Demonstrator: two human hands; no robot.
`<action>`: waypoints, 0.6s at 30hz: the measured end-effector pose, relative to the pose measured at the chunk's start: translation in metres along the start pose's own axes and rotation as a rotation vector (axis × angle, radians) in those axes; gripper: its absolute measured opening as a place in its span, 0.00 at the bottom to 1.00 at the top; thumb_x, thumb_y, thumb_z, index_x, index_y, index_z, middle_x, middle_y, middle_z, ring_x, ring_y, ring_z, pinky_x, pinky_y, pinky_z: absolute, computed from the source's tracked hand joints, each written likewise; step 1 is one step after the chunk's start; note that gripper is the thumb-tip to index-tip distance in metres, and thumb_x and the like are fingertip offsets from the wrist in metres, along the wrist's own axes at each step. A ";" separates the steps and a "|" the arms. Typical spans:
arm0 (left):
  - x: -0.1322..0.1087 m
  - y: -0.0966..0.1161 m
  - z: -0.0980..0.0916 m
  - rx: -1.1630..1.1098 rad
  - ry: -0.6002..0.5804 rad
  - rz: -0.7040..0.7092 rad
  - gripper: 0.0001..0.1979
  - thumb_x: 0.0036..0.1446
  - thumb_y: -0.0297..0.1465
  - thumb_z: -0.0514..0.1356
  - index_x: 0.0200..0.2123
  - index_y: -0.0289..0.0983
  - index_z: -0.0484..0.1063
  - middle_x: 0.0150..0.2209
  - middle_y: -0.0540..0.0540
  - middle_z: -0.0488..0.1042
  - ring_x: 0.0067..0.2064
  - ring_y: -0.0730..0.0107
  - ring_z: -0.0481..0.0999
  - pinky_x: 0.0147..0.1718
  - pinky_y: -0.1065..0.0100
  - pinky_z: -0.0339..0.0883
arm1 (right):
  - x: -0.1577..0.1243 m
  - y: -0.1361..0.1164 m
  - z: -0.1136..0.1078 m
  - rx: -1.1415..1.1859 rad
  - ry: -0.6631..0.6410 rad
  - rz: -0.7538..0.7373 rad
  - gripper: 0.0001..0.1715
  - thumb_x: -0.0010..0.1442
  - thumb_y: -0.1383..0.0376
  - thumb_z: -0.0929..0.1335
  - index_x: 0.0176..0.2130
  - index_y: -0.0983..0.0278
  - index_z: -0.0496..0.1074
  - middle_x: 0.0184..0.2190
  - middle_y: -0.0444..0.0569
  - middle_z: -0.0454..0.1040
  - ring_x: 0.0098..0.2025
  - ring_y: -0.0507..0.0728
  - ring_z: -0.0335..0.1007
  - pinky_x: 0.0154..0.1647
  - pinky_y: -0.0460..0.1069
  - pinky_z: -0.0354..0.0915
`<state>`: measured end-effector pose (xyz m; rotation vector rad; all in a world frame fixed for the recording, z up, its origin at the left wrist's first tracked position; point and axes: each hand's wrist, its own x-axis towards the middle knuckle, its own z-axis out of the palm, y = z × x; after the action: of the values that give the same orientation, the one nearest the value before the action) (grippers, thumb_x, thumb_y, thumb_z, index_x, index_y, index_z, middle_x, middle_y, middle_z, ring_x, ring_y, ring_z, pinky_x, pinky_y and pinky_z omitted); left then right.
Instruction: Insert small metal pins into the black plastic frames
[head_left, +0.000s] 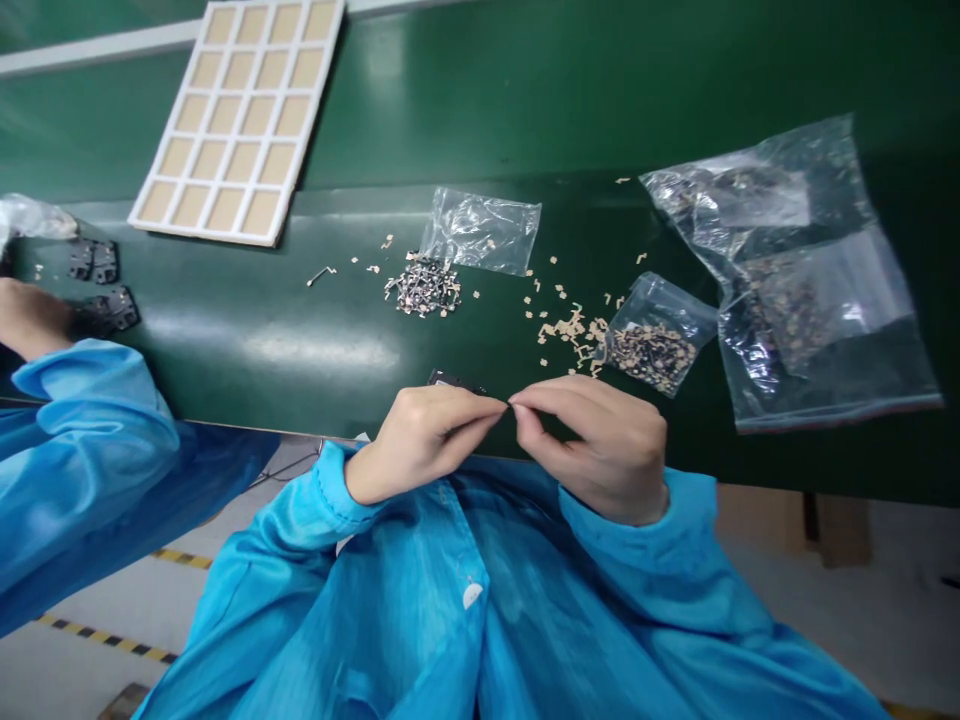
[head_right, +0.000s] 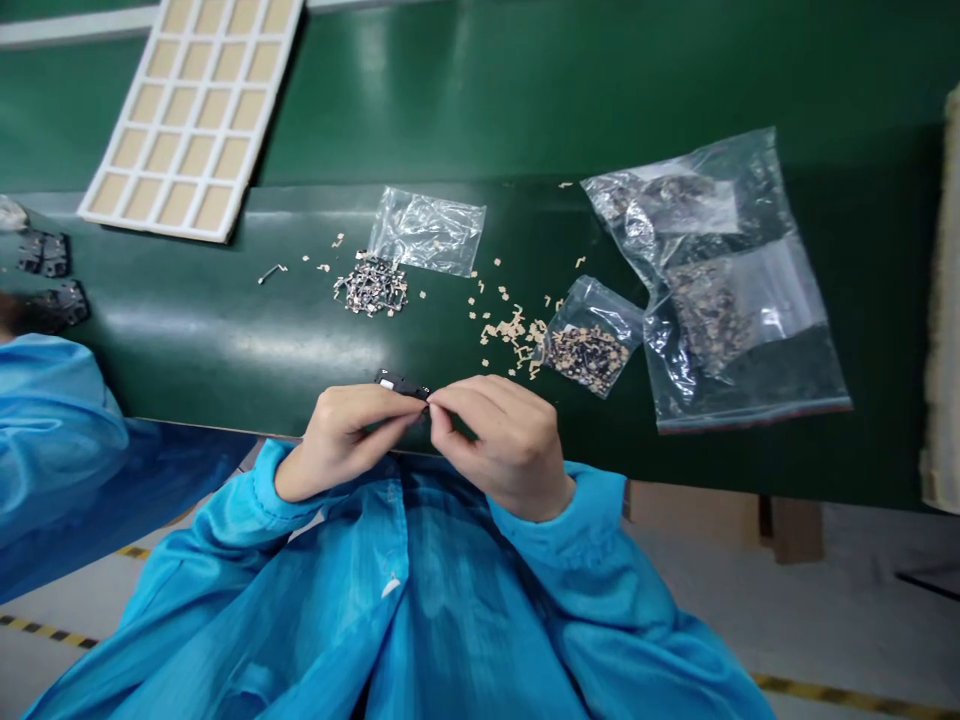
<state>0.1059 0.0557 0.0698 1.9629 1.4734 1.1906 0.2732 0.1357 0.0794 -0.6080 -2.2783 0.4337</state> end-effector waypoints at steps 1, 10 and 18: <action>0.000 0.000 0.000 -0.027 0.022 -0.012 0.06 0.62 0.25 0.58 0.38 0.32 0.76 0.33 0.44 0.80 0.33 0.73 0.79 0.34 0.74 0.72 | 0.000 0.004 -0.001 0.007 0.026 0.043 0.09 0.57 0.75 0.68 0.31 0.62 0.72 0.26 0.46 0.79 0.27 0.54 0.76 0.29 0.48 0.71; -0.004 -0.006 -0.013 0.079 0.189 0.030 0.07 0.59 0.23 0.61 0.39 0.35 0.78 0.21 0.52 0.75 0.21 0.79 0.70 0.23 0.74 0.62 | -0.002 0.074 0.003 -0.188 0.044 0.274 0.09 0.61 0.70 0.66 0.35 0.60 0.77 0.33 0.52 0.80 0.34 0.62 0.77 0.33 0.56 0.72; -0.013 -0.006 -0.023 -0.213 0.231 -0.207 0.06 0.57 0.31 0.64 0.37 0.36 0.80 0.35 0.45 0.83 0.35 0.68 0.83 0.36 0.72 0.77 | -0.009 0.060 0.003 -0.340 0.025 0.241 0.19 0.63 0.73 0.60 0.46 0.61 0.76 0.42 0.55 0.79 0.43 0.65 0.75 0.41 0.60 0.67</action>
<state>0.0823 0.0417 0.0728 1.5355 1.5445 1.4501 0.2946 0.1801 0.0439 -1.0595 -2.2801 0.1488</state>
